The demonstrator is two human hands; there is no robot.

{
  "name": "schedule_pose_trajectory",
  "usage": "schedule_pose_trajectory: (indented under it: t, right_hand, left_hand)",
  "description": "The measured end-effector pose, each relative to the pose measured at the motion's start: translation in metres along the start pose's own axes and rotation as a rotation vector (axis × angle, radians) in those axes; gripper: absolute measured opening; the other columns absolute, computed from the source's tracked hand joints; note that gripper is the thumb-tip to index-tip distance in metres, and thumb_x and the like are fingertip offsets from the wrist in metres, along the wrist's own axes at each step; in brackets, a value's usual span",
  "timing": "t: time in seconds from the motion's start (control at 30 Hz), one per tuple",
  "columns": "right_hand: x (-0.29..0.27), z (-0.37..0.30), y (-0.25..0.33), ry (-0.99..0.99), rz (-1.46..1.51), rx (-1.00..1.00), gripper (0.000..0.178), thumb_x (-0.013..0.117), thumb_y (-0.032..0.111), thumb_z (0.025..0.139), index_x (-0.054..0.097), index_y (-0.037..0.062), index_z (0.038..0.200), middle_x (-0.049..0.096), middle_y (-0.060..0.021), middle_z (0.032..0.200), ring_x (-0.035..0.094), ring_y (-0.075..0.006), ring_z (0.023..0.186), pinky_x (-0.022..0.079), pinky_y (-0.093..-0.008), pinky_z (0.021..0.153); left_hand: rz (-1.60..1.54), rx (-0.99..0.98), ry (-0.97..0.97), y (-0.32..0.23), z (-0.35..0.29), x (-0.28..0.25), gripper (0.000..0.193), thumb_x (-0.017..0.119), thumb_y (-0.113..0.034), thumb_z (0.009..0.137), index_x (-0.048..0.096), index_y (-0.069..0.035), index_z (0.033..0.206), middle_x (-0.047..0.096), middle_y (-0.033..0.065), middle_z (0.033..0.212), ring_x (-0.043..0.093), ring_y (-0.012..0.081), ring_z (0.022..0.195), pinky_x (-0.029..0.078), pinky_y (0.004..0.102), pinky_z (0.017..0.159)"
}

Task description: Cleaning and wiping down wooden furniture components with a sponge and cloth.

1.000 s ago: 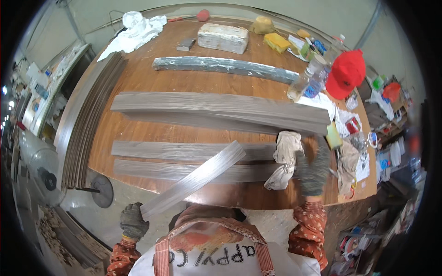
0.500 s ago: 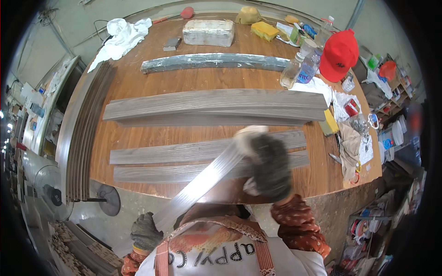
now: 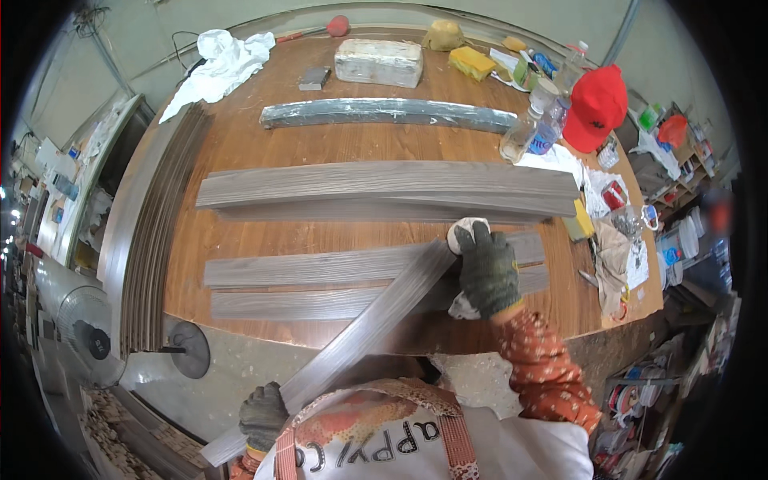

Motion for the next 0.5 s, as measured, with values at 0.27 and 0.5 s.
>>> schedule_pose_trajectory:
  t: [0.27,0.5]
  right_hand:
    - [-0.027,-0.026,0.082,-0.285,0.168,-0.324,0.048,0.064,0.019,0.078,0.055,0.0071,0.124,0.042,-0.0169,0.128,0.046,-0.0354,0.111,0.046,-0.0462,0.088]
    - [-0.01,-0.001,0.053,-0.163,0.001,-0.163,0.03,0.053,0.019,0.087,0.06,0.0087,0.114,0.051,-0.018,0.118,0.056,-0.0307,0.096,0.049,-0.0423,0.08]
  left_hand:
    - [0.054,0.049,-0.001,-0.005,0.002,-0.019,0.026,0.055,-0.025,0.083,0.06,-0.015,0.106,0.064,0.0111,0.093,0.065,0.0312,0.084,0.051,0.0463,0.073]
    - [-0.044,0.056,0.042,-0.005,0.009,-0.028,0.05,0.076,-0.031,0.061,0.058,-0.005,0.101,0.063,0.0149,0.091,0.064,0.0337,0.086,0.052,0.0439,0.073]
Point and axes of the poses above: each hand's wrist, its own z-axis towards the middle knuckle, its own x-axis out of the palm, y = z × x, the point moved 4 cm from there along z, towards the middle knuckle
